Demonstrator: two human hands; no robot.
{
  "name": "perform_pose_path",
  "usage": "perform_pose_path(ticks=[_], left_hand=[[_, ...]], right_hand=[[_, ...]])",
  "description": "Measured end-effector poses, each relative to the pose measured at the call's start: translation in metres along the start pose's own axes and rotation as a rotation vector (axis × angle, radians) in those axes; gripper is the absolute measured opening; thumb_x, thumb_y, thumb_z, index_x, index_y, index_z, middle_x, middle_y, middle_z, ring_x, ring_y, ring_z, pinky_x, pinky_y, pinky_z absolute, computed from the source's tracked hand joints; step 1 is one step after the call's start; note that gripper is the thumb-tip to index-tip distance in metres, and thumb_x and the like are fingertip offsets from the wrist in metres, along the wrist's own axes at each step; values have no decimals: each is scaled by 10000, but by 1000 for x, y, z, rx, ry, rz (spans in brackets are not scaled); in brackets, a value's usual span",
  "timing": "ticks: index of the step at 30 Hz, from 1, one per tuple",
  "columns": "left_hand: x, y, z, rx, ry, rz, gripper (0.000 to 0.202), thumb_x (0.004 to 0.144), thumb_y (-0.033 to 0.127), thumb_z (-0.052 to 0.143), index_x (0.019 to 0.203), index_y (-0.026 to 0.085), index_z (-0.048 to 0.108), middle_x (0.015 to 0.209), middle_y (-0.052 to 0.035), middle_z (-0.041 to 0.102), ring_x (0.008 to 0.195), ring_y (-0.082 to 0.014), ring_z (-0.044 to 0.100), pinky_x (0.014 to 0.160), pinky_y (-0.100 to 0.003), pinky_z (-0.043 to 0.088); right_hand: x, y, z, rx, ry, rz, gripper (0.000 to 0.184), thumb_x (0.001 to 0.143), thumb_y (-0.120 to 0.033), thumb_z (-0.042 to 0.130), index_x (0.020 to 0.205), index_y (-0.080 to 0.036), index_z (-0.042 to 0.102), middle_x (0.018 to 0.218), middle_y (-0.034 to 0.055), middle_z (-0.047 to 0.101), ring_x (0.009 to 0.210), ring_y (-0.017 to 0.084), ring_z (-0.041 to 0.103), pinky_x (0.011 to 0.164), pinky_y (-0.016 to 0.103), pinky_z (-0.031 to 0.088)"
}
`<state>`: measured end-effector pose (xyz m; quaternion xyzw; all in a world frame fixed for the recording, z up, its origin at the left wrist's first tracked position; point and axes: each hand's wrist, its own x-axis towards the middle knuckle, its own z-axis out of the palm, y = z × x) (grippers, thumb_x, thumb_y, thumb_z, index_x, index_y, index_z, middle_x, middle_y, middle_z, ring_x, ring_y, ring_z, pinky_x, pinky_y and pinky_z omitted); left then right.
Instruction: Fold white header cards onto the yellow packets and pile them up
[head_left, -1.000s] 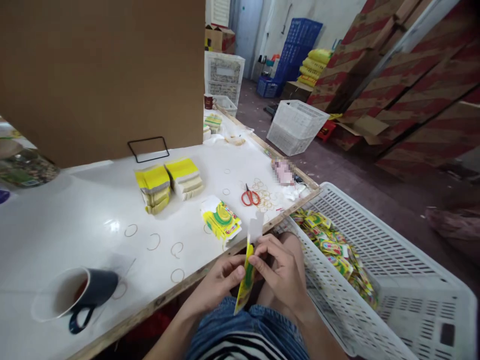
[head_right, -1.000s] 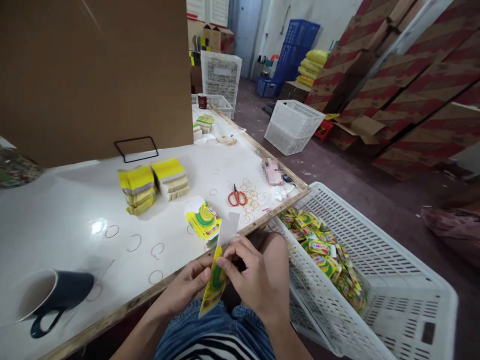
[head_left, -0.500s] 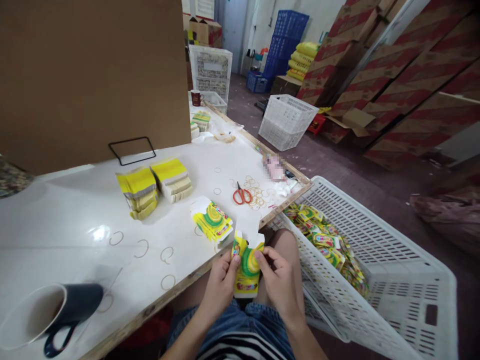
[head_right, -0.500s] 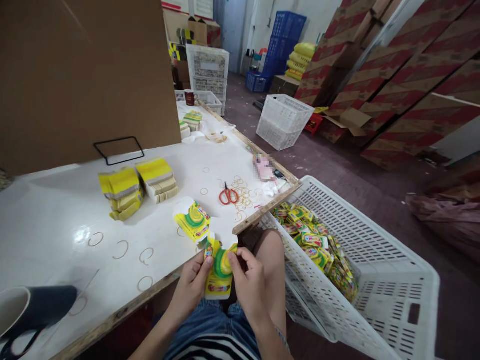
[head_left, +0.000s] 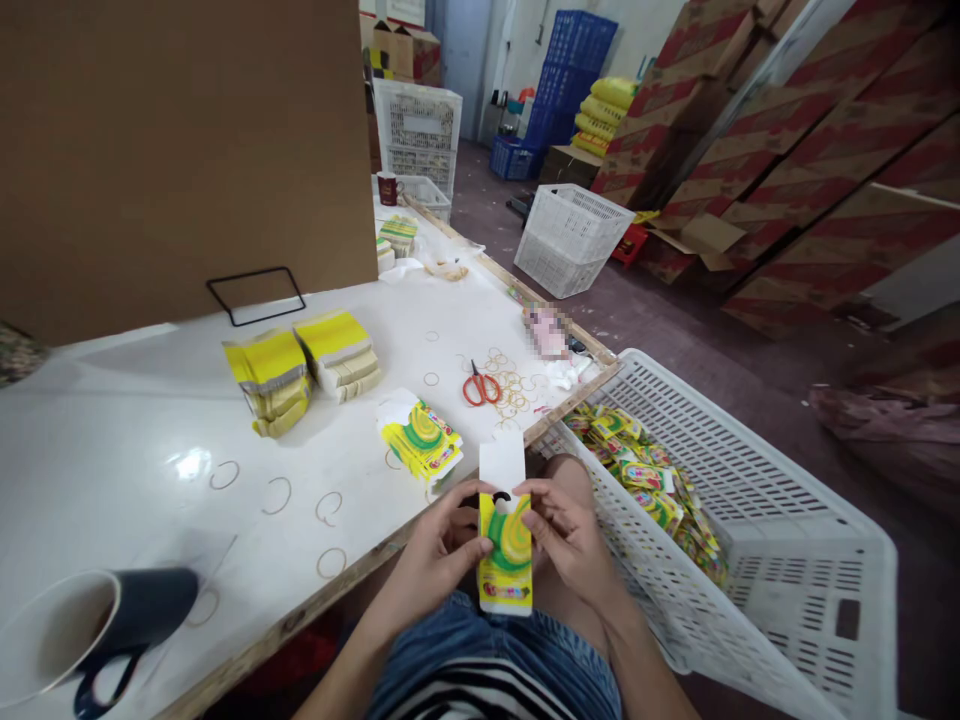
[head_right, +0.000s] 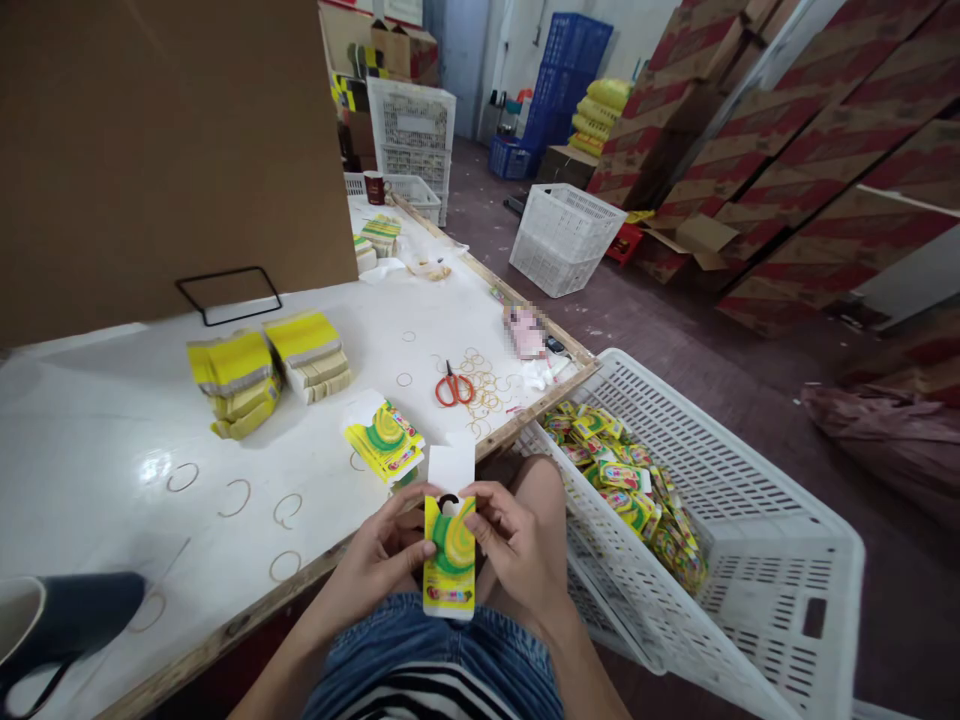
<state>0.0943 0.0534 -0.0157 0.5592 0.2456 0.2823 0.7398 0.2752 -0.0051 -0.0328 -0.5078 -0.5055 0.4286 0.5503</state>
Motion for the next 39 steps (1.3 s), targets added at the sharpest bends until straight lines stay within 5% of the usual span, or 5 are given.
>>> perform_pose_path(ticks=[5,11,15,28,39], left_hand=[[0,0,5,-66,31,-45,421,801,261,693,1152,214,466,994,-68,663,814,-160,637,689,-244,490],[2,-6,4,-93,43,-57,694,783,296,708,1357,236,323,1044,-98,661,878,-218,658,741,-309,513],[4,-12,3,-23,79,7,476,818,272,662,1243,191,464,1070,-118,662,910,-230,655,740,-302,513],[4,-12,8,-25,121,4,535,810,281,665,1303,186,481,1105,-133,670,980,-255,645,818,-350,517],[6,-12,19,-36,150,27,419,793,248,671,1198,181,585,1085,-115,690,946,-252,668,811,-353,537]], right_hand=[[5,-3,-3,-145,7,-75,210,920,-335,524,813,-183,621,804,33,592,751,148,572,656,232,460],[9,2,2,-41,137,-77,410,891,-334,570,1280,-232,489,1007,77,641,891,197,628,751,311,524],[11,-7,-6,-182,87,-158,297,911,-424,513,952,-213,717,983,92,646,948,229,598,820,352,496],[10,-9,2,-400,18,134,274,816,-252,605,1080,-203,551,573,-56,556,520,129,508,479,209,344],[3,0,7,-141,108,-3,213,868,-358,599,979,-196,682,972,80,683,898,217,647,772,332,531]])
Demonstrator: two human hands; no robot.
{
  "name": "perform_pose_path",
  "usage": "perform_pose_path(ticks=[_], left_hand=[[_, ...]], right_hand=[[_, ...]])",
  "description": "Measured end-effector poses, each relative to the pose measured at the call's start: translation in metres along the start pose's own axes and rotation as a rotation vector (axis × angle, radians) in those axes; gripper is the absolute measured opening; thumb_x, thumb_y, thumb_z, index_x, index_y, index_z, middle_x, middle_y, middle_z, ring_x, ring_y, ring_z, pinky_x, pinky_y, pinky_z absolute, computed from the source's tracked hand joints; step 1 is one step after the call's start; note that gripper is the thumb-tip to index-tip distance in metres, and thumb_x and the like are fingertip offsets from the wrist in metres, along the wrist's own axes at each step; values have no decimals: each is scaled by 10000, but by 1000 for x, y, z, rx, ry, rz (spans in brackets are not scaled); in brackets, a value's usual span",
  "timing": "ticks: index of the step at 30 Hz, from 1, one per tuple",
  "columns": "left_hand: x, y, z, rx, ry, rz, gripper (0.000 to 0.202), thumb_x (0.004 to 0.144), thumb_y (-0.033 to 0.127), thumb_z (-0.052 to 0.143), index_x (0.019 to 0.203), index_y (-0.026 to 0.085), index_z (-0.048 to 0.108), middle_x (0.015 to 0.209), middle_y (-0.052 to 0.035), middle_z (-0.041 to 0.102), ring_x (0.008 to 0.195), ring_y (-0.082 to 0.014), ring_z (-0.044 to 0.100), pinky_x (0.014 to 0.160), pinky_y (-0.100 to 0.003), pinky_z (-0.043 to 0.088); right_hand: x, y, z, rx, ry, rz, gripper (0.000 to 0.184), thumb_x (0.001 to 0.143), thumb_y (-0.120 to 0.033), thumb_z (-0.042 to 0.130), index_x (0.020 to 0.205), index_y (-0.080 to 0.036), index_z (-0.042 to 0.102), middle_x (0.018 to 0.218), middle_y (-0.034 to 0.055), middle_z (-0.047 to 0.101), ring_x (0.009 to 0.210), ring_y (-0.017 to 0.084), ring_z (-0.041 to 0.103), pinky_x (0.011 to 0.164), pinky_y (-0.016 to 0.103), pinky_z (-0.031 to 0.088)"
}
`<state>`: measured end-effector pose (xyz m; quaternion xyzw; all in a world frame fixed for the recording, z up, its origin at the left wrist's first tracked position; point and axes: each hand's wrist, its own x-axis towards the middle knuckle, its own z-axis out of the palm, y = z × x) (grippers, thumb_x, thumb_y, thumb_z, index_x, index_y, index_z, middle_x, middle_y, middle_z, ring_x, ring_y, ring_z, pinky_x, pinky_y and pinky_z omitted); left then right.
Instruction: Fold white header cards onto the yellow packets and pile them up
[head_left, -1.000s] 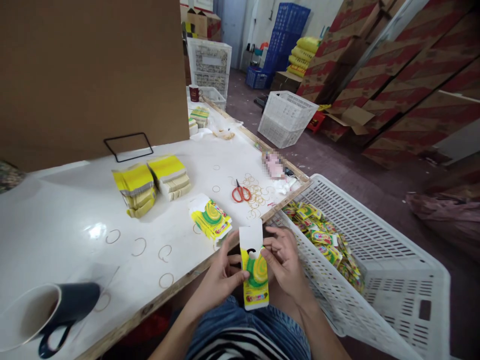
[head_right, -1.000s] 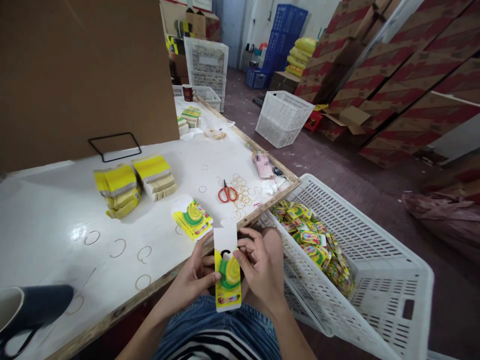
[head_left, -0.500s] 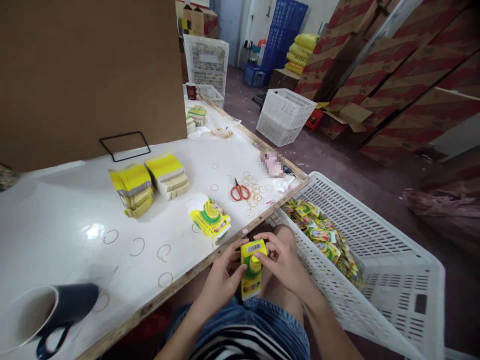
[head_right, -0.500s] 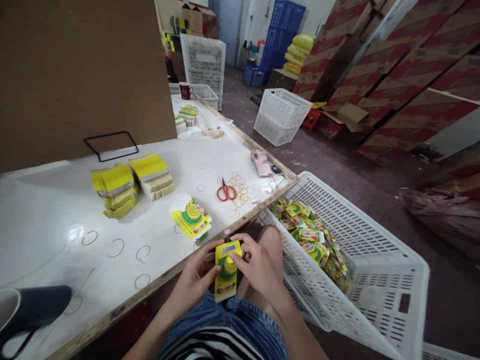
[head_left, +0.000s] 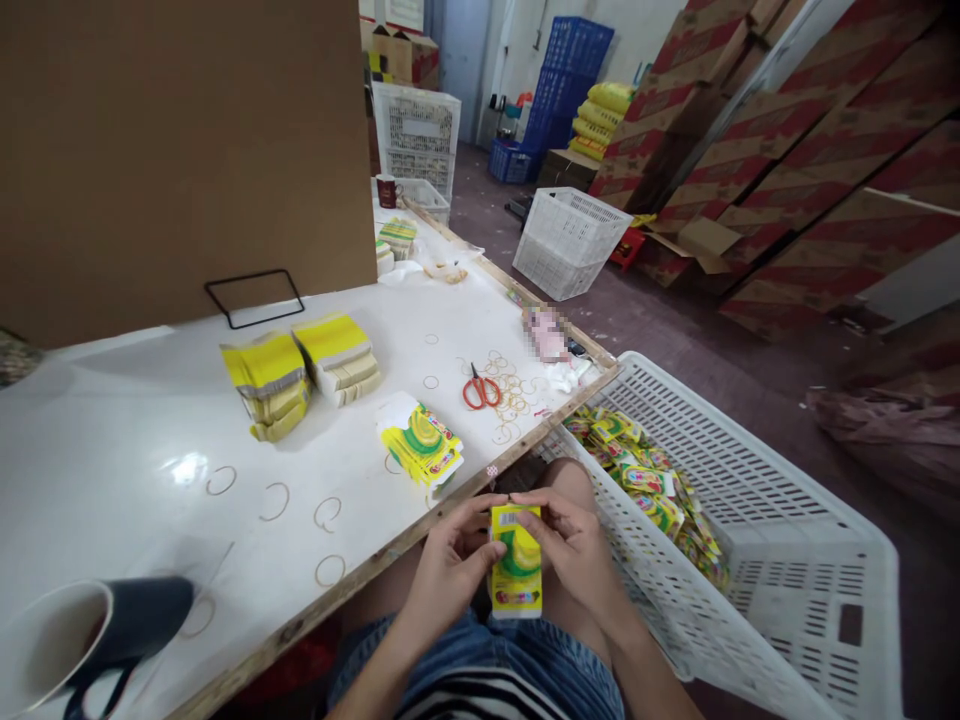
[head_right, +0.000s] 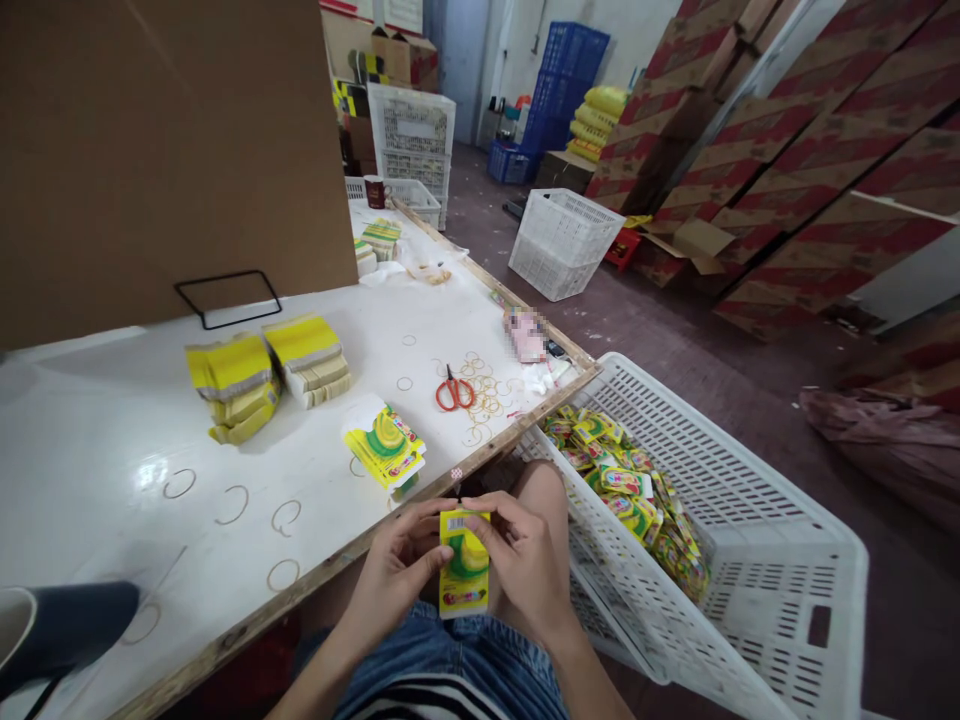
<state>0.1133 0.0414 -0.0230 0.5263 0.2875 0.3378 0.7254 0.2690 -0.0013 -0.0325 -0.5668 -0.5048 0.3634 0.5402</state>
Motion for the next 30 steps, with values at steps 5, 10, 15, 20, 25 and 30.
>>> perform_pose_path(ticks=[5,10,15,20,25,30], left_hand=[[8,-5,-14,482,182,244,429,871,238,557,1298,219,524,1367,-103,532,1288,-256,460,1101,-447,333],[21,-16,-53,936,459,355,388,863,232,545,1246,166,555,1395,-149,492,1367,-307,340,1141,-564,166],[22,-25,-64,1037,430,361,350,873,183,500,1216,192,568,1388,-126,508,1345,-284,388,1138,-573,168],[17,-22,-62,956,410,338,343,860,178,514,1194,214,580,1364,-95,540,1324,-266,422,1147,-565,130],[10,-7,-56,523,631,388,434,870,319,568,1287,208,518,1368,-104,534,1328,-250,416,1152,-451,222],[12,8,-53,-13,327,173,530,763,522,669,1141,152,636,1173,-133,666,1130,-299,590,969,-410,464]], right_hand=[[7,-8,-32,-374,483,-292,160,878,-293,583,923,-200,705,982,102,670,976,259,604,904,450,440],[47,-1,-31,-628,603,-314,266,834,-361,611,1001,-174,699,1112,146,603,1078,304,524,986,509,329],[95,24,50,-336,200,-148,221,797,-329,625,948,-187,702,868,79,670,822,235,563,805,380,433],[109,28,84,-237,198,-108,96,722,-260,663,773,-179,664,794,56,636,807,219,544,802,360,427],[83,16,69,-28,183,-23,232,829,-386,571,860,-158,600,728,38,645,640,161,576,620,281,478],[46,7,59,448,91,146,286,737,-376,727,884,-170,594,748,35,681,688,168,631,680,300,516]])
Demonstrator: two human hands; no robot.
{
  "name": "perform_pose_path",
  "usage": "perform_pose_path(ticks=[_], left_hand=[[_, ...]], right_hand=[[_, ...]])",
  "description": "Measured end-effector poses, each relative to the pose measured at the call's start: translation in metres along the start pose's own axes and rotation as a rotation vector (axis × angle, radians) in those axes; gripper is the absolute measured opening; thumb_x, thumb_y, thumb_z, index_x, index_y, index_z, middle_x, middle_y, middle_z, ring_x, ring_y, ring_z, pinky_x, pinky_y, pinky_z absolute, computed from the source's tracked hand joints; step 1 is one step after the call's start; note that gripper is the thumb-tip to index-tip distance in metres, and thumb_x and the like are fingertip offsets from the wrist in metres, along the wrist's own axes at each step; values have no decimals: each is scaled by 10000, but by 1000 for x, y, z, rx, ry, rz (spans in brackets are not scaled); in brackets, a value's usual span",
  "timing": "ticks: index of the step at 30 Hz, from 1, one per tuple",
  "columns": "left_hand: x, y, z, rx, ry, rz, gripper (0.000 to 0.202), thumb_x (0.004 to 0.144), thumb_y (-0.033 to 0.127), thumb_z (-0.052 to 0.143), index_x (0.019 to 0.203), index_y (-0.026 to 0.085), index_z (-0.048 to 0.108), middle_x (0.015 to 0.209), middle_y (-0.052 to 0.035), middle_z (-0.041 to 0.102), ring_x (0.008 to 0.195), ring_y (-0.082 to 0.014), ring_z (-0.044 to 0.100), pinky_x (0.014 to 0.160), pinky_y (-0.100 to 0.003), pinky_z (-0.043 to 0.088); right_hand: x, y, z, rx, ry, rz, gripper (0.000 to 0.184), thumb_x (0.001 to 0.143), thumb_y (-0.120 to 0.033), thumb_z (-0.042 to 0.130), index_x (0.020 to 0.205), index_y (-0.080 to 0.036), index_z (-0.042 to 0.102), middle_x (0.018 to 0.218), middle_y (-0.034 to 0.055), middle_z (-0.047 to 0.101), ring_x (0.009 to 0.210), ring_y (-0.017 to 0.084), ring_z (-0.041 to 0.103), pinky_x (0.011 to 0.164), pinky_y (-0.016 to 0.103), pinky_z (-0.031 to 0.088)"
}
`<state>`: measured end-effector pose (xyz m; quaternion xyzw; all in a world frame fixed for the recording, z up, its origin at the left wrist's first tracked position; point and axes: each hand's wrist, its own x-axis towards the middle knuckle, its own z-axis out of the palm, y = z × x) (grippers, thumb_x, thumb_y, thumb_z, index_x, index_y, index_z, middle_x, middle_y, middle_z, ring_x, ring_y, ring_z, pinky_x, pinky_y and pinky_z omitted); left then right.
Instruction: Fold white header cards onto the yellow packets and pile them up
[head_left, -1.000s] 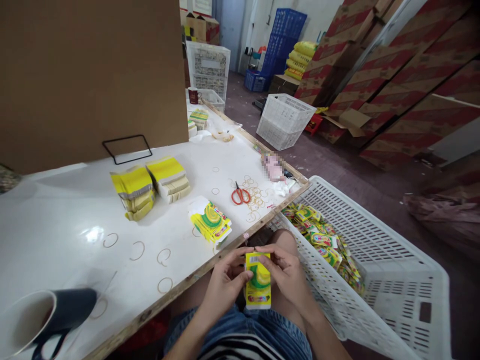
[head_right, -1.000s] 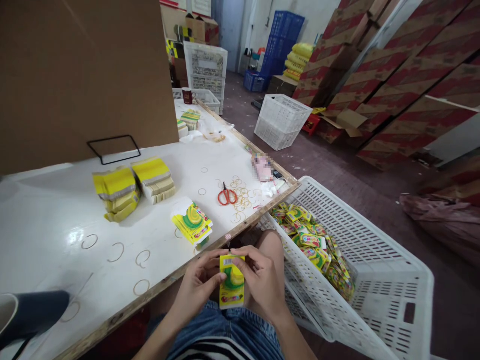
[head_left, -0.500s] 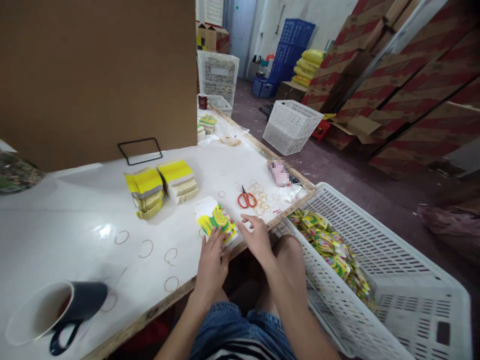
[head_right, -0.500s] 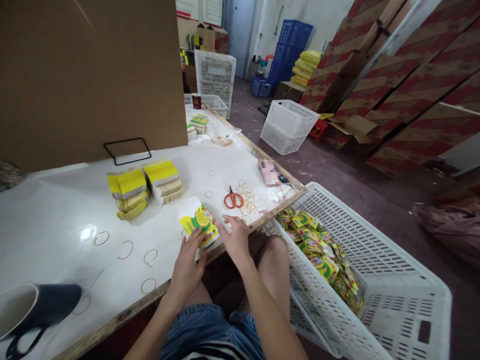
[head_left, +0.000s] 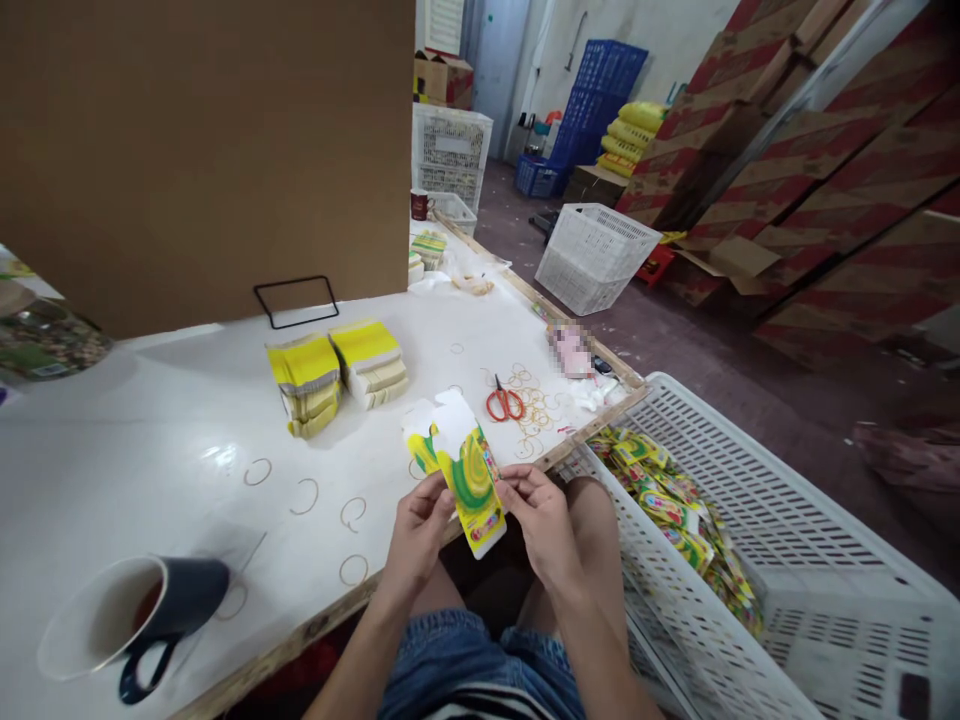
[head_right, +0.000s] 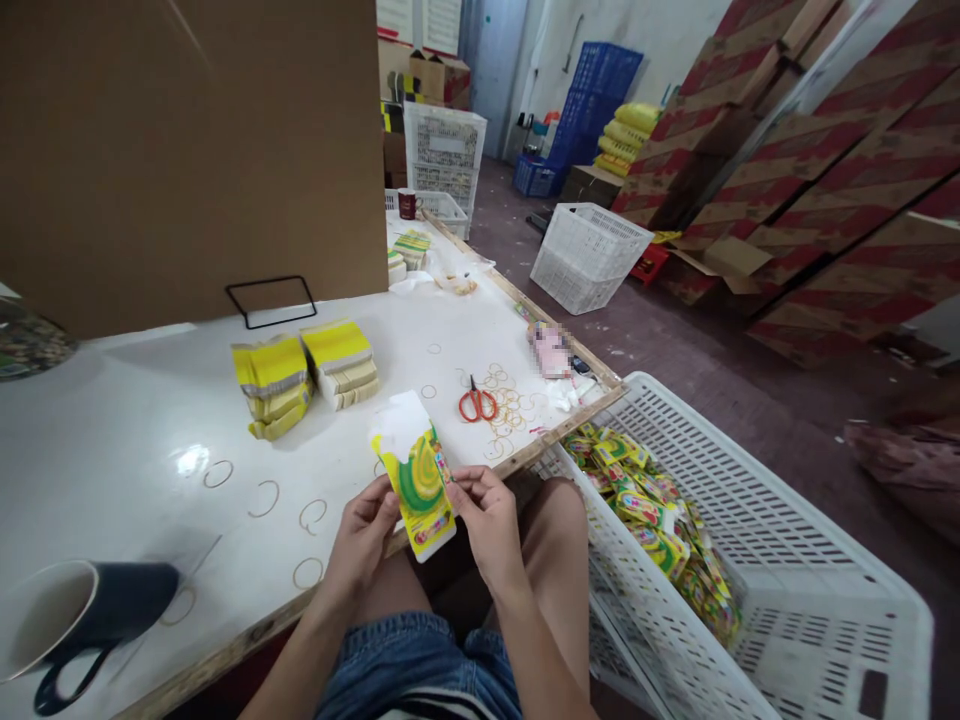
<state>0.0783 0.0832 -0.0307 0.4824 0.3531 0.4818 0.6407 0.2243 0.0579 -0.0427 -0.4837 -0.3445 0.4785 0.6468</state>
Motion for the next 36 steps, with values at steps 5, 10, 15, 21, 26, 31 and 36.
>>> perform_pose_path(ticks=[5,10,15,21,26,31,36], left_hand=[[-2,0,8,-256,-263,-98,620,680,551,735,1142,146,655,1114,-158,688,1100,-331,599,933,-420,470],[-6,1,12,-338,-311,-114,469,712,437,751,1066,134,697,1037,-145,714,1033,-312,633,915,-387,471],[-8,5,17,-376,-312,-190,376,732,378,747,1007,125,705,870,-108,734,865,-258,683,810,-335,511],[-12,2,20,-233,-204,-181,333,760,420,717,930,138,675,818,-69,724,814,-219,673,756,-297,514],[-13,-3,24,-27,-144,-174,419,795,505,639,986,135,596,922,-97,703,892,-238,652,781,-324,516],[-14,-9,24,157,-100,-85,505,823,398,636,1205,185,382,998,-88,683,909,-219,652,827,-341,506],[-17,-3,22,97,-170,-46,628,864,345,596,1356,225,224,1043,-83,673,932,-210,651,835,-335,498]], right_hand=[[-19,0,-5,66,-68,74,240,741,-358,737,862,-170,651,817,49,698,760,185,651,756,332,521],[-23,-16,-17,-257,-21,-157,154,815,-315,657,864,-171,683,921,79,680,887,213,621,818,346,496],[-21,-45,-21,-560,-113,-448,338,850,-281,620,1184,-230,618,1191,85,616,1052,223,555,875,343,466],[-20,-34,-18,-486,-115,-221,387,822,-393,645,1147,-183,646,1028,86,667,867,209,605,777,314,511],[-20,-12,-18,-400,1,-131,277,791,-425,658,820,-149,658,718,32,623,621,148,531,564,241,471],[-18,-3,-22,-385,79,-135,242,802,-400,650,833,-164,603,706,24,604,638,153,548,594,245,480],[-20,-6,-33,-358,-23,-204,443,844,-369,612,1243,-204,512,1043,87,628,730,160,582,699,273,509]])
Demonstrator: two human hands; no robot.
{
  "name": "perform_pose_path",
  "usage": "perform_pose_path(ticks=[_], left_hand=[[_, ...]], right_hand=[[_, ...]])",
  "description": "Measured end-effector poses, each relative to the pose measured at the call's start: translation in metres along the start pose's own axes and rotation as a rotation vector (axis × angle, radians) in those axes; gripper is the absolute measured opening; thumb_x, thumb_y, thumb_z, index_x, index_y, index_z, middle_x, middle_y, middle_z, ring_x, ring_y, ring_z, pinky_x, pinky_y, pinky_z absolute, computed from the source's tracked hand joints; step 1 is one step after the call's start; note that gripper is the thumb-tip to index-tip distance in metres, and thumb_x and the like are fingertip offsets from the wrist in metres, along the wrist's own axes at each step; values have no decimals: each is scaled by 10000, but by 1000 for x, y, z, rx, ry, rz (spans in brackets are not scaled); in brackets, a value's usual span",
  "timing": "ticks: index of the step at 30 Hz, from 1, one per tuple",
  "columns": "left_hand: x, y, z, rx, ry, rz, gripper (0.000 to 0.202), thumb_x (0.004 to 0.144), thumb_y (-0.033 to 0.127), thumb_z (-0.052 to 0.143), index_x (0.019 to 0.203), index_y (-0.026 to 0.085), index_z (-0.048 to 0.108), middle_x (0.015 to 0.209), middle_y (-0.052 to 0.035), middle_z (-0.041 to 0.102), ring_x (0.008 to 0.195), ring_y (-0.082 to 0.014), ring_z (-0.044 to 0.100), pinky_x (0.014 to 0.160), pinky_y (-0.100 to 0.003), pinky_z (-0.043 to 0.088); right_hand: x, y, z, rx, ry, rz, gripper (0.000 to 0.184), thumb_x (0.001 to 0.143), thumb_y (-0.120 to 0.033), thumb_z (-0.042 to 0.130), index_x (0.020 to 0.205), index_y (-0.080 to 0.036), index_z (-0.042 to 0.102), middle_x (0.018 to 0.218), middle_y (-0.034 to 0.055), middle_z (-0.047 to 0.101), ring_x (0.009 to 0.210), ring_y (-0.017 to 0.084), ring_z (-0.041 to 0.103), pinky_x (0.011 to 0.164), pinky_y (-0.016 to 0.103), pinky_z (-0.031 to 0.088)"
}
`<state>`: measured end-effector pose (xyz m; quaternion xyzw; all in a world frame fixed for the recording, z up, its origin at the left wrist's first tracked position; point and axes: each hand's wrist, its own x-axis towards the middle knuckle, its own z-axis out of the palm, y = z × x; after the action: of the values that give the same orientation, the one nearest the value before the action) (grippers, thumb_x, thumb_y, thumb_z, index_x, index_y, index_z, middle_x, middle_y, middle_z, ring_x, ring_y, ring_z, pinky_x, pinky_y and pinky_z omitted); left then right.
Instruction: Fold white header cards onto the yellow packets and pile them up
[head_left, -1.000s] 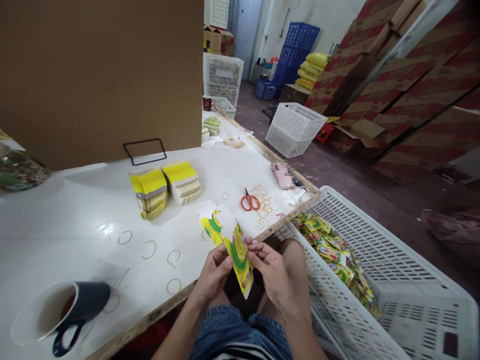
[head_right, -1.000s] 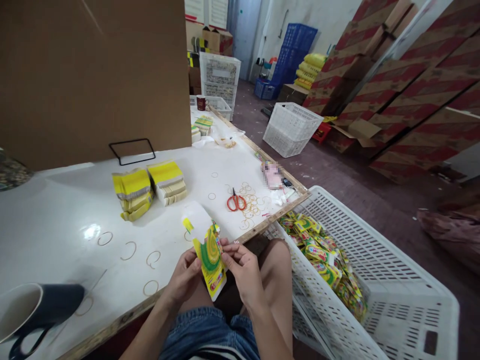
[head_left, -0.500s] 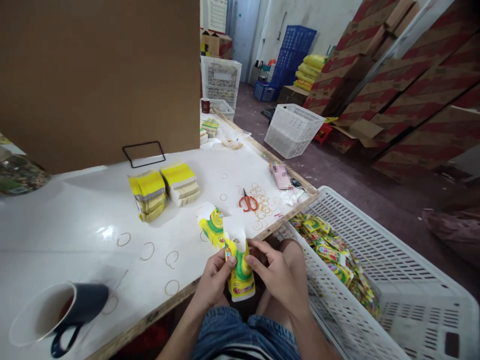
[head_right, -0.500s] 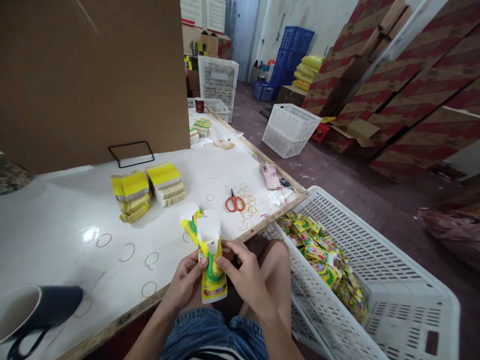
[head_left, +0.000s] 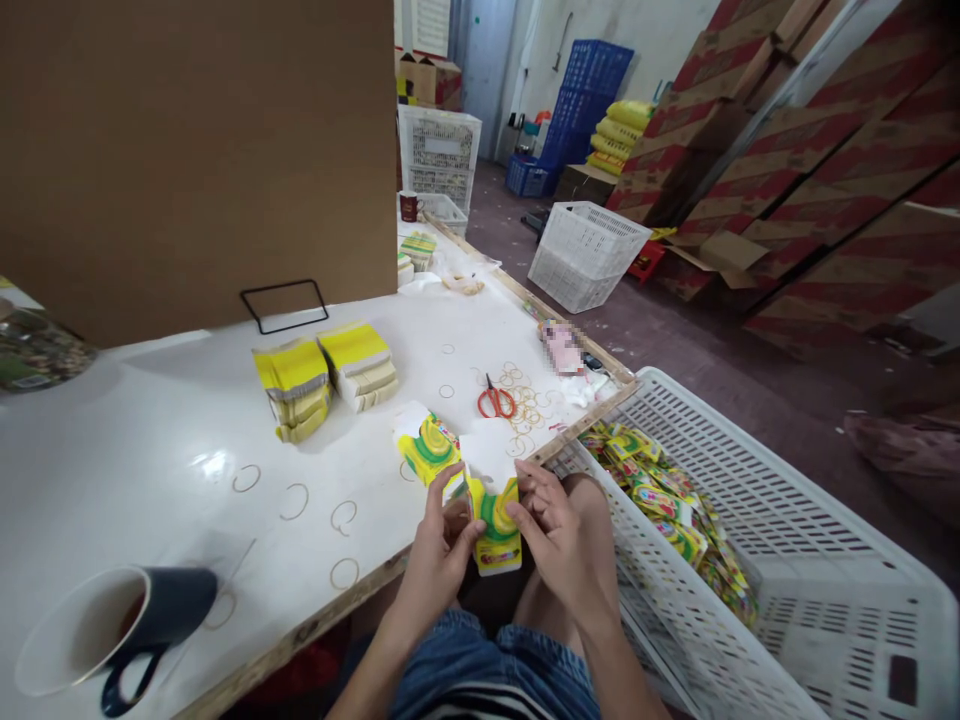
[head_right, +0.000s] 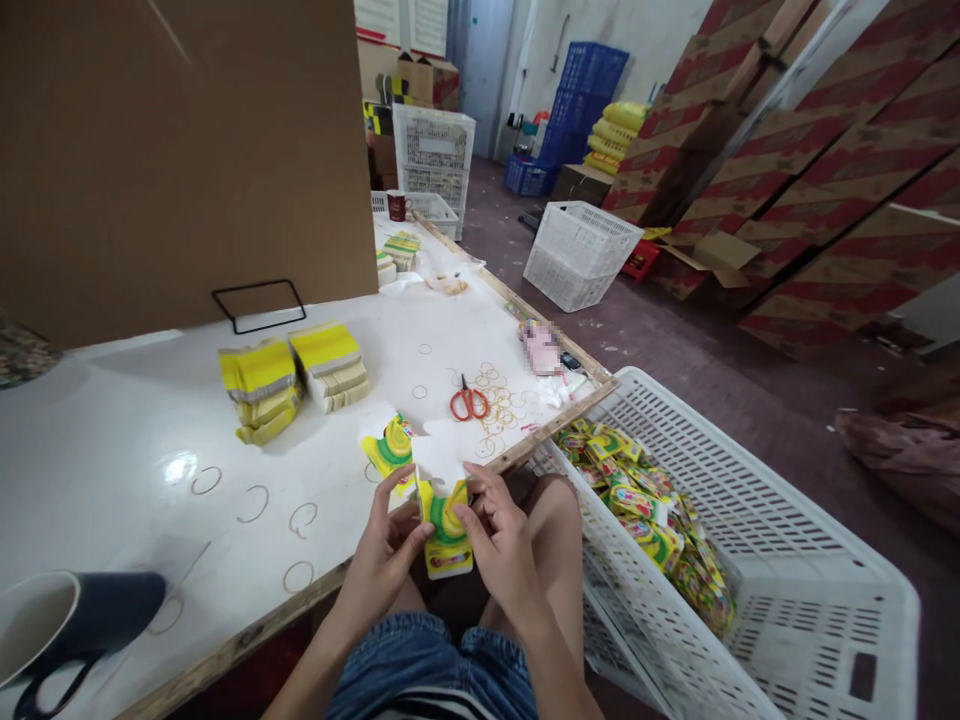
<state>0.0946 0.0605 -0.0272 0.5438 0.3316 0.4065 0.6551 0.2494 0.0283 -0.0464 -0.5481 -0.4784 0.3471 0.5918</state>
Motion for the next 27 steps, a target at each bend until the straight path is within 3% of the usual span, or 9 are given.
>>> perform_pose_path(ticks=[3,8,13,15,18,20,23,25,27], left_hand=[[-2,6,-3,-56,-120,-26,610,860,339,609,1370,217,297,1096,-102,659,1005,-229,629,868,-337,479],[-4,7,-3,-208,-276,-123,463,795,286,701,1188,213,468,991,-72,673,888,-201,645,769,-290,485],[-7,-2,2,-205,-253,-156,405,768,290,729,1081,209,485,894,-39,651,755,-154,619,704,-267,476],[-8,-5,2,-194,-233,-144,451,770,304,726,1125,220,460,878,-35,642,756,-161,619,701,-273,478],[-9,-8,2,-147,-158,-121,732,772,293,727,1356,266,287,886,-36,641,826,-190,630,741,-303,489],[-10,-10,1,-126,-162,-118,820,779,289,719,1427,267,216,962,-67,650,877,-209,636,761,-322,497],[-10,-11,-1,-96,-202,-93,628,799,293,690,1357,226,410,1124,-123,632,967,-249,628,773,-331,509],[-9,-11,-1,-27,-173,-54,511,812,283,672,1290,213,505,1190,-129,616,1042,-269,605,823,-344,509],[-9,-11,-1,54,-143,-29,472,832,272,644,1285,216,523,1220,-127,611,1063,-270,602,855,-350,508]], right_hand=[[-2,-7,-10,25,-132,12,404,867,-377,586,1237,-227,529,1090,76,616,785,165,593,723,265,505],[0,-12,-25,36,-277,26,192,919,-367,521,987,-205,598,822,17,590,728,142,560,638,220,460],[0,-8,-25,-50,-232,-69,222,919,-345,525,780,-183,589,802,31,573,769,155,557,689,238,459],[-1,-5,-21,-15,-155,-58,155,905,-339,548,912,-193,597,861,45,601,815,174,585,733,261,485],[-4,-1,-17,84,-61,7,393,890,-336,569,1250,-221,462,951,64,634,836,187,619,751,294,526],[-4,-1,-16,77,-72,-7,374,886,-338,573,1235,-222,506,967,72,645,860,195,627,770,304,533],[-2,-5,-22,-52,-97,-130,217,886,-366,563,975,-212,687,972,84,638,936,220,603,833,326,511],[-1,-11,-28,-108,-113,-192,278,889,-418,541,913,-211,726,949,92,624,949,236,583,836,341,500],[-2,-15,-33,-105,-155,-160,329,886,-460,528,925,-205,732,884,89,623,879,230,589,781,334,508]])
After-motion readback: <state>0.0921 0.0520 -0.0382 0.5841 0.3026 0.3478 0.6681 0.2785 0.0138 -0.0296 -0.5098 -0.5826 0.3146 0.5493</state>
